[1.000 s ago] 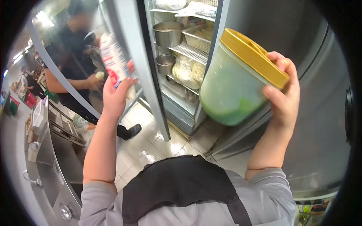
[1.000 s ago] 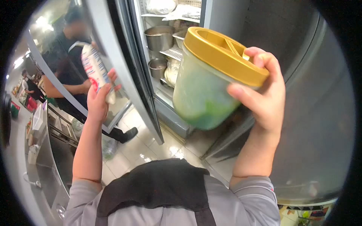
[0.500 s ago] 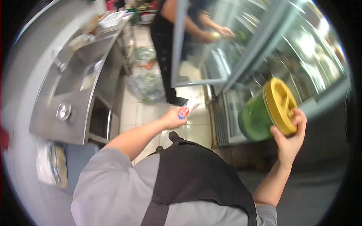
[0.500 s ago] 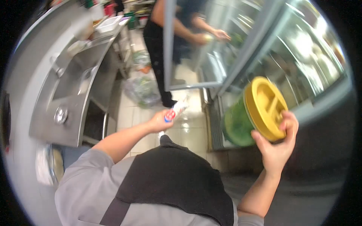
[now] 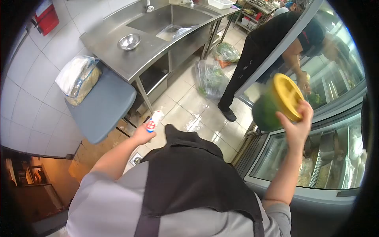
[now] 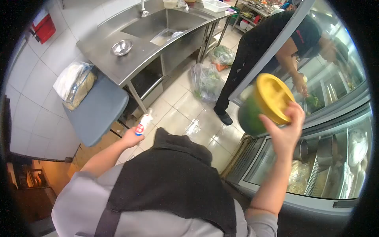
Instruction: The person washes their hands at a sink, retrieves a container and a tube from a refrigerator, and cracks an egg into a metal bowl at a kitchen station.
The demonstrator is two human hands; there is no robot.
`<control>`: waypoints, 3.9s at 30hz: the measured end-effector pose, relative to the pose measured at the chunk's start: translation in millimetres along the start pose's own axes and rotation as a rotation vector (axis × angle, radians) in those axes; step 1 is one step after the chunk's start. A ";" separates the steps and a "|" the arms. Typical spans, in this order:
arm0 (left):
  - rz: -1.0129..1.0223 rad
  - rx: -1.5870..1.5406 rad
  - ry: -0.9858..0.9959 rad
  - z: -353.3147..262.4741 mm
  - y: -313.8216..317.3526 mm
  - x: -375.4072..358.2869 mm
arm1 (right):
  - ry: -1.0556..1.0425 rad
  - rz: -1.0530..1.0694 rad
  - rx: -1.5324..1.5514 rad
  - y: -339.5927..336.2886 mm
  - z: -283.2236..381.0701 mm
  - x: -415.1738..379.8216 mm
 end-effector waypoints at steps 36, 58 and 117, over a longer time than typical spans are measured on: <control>-0.731 -0.348 -0.425 76.7 -194.1 -3.7 | -0.181 0.321 0.541 559.2 169.9 213.6; -0.850 -0.520 -0.209 -11.5 -274.2 135.3 | -0.018 0.714 0.763 624.6 48.7 144.8; -0.942 -1.110 -0.425 105.8 -327.8 67.8 | 0.647 1.099 0.761 684.3 135.3 181.2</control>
Point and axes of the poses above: each hand's wrist, its own x-axis towards the middle knuckle, its own y-axis out of the palm, z = x × y, the point moved 9 cm from there along x, towards the middle knuckle, and after that the axes turned 2 degrees about -z, right-handed, at the moved point
